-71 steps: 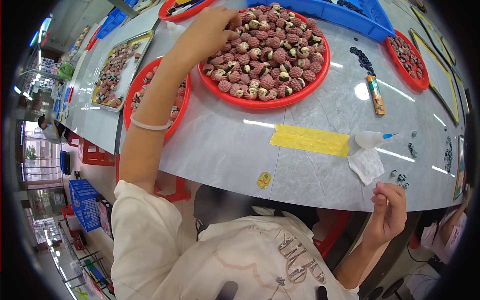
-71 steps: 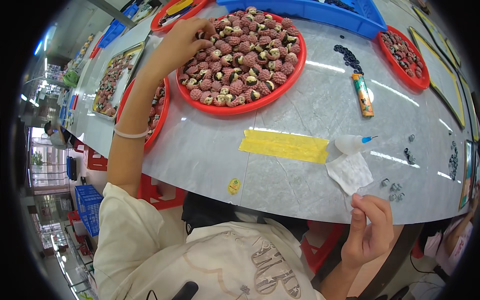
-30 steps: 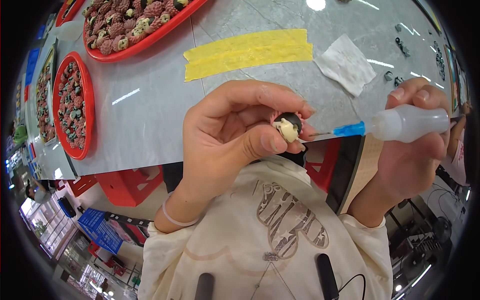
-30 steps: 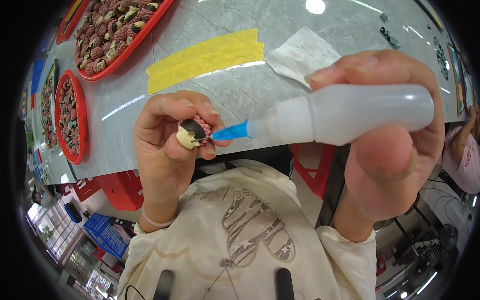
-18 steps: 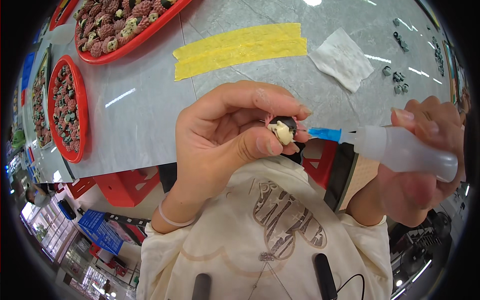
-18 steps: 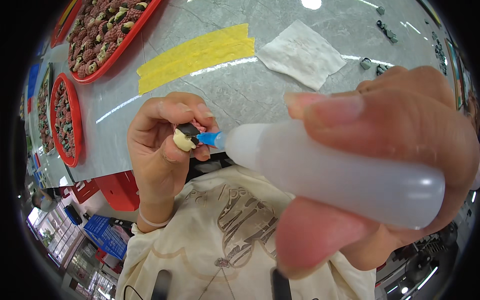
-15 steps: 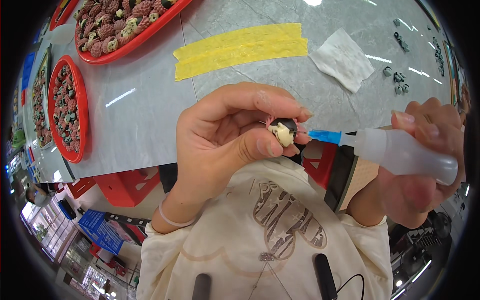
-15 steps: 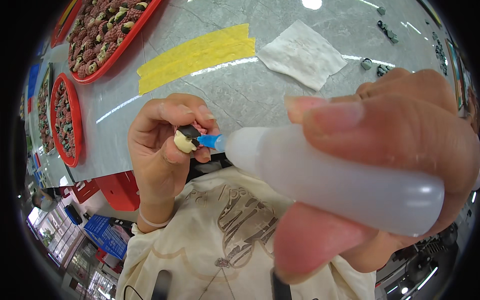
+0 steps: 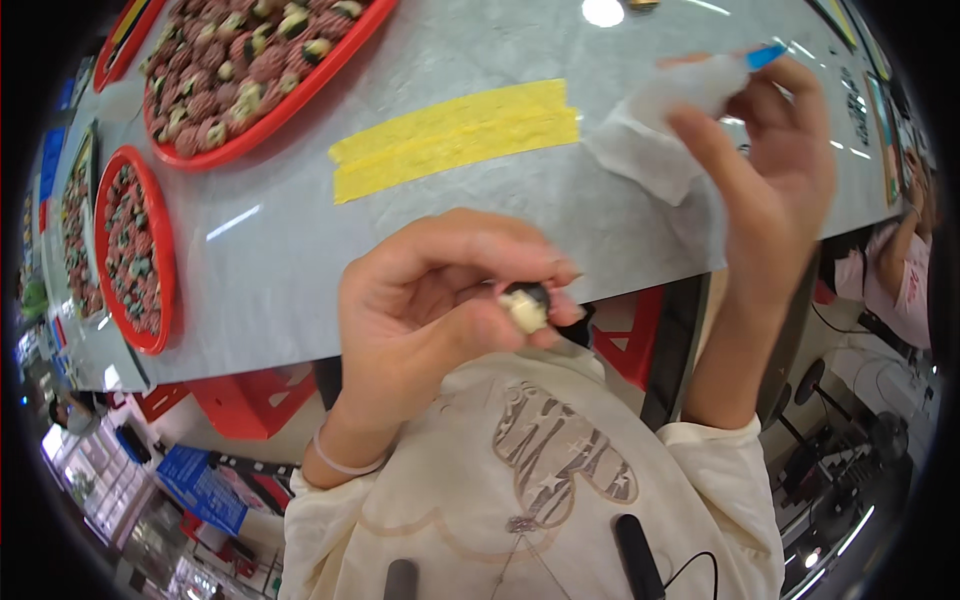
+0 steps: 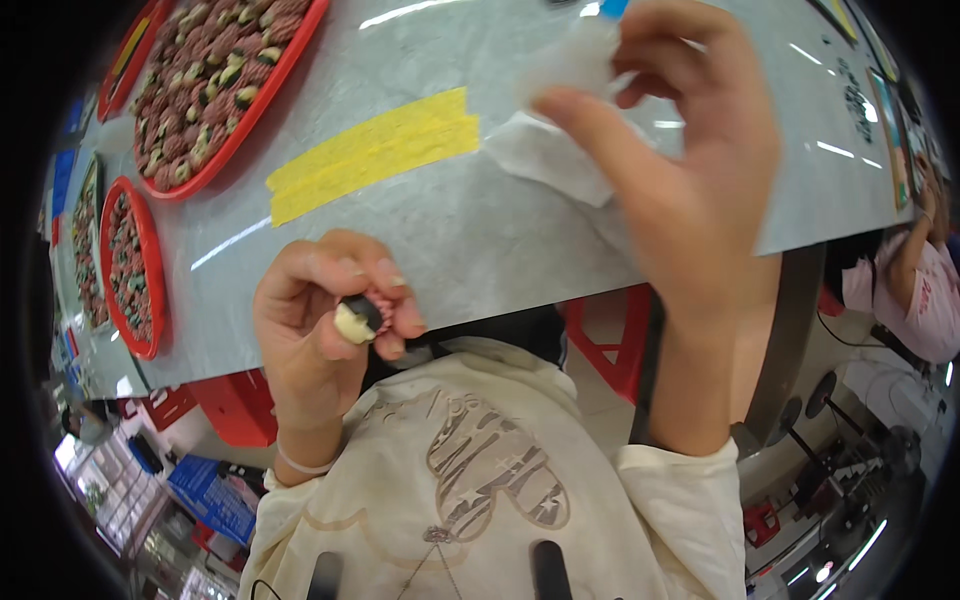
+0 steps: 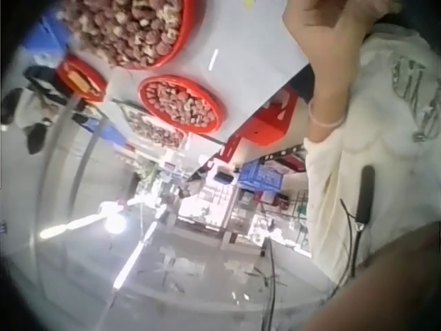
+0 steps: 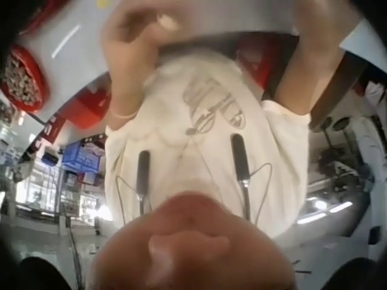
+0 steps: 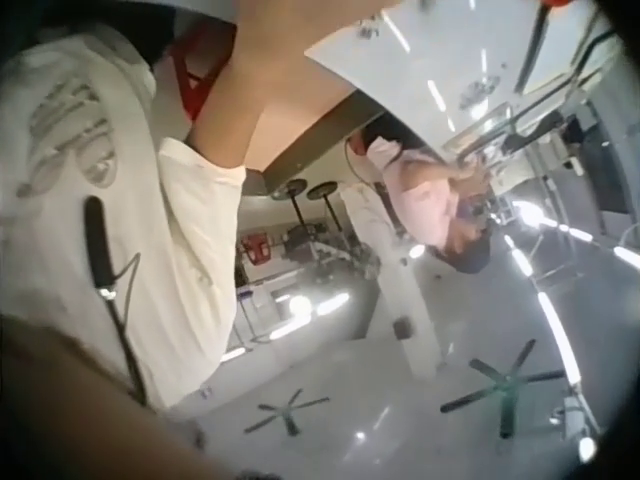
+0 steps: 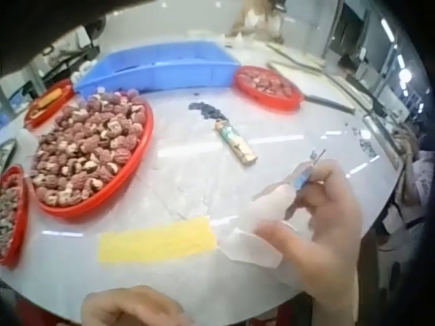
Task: The person assembles small figurines by applying glue to the heads with a squeeze bottle dispenser, attaching the body pieces by hand, and placing the finished figurines into a tray.
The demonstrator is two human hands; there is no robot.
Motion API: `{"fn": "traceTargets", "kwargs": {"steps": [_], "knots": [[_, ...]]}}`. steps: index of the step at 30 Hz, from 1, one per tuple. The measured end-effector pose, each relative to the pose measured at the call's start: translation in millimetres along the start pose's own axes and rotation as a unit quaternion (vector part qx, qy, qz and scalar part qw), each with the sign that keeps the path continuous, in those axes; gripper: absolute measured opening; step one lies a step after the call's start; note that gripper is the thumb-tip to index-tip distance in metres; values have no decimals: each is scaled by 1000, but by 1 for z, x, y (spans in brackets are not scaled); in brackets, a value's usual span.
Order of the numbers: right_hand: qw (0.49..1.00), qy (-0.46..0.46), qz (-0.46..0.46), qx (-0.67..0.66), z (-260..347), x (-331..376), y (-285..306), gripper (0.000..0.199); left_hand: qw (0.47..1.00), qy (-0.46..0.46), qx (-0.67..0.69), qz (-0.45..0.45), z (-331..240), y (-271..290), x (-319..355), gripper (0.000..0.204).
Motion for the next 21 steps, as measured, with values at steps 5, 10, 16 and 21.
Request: {"fn": "traceTargets", "kwargs": {"steps": [5,10,16,21], "knots": [[993,43,24,103,-21,-11,-17,29,998,-8,-54,-33,-4,3,6,28],[979,61,-70,183,-19,-11,51,20,994,-4,-91,-56,-8,5,5,30],[938,-92,91,320,-20,5,61,17,995,2,-84,-46,-6,6,-1,31],[990,-84,-6,113,-18,10,61,11,996,9,-78,-42,-5,1,-2,32]]}}
Point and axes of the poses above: each hand's wrist, its own x-axis away from the middle knuckle, its own y-axis out of the back of the hand, z = x × y, the point moved 4 cm from there along -x, towards the middle knuckle, and after that the axes turned 2 degrees about -y, right-handed, at the moved point
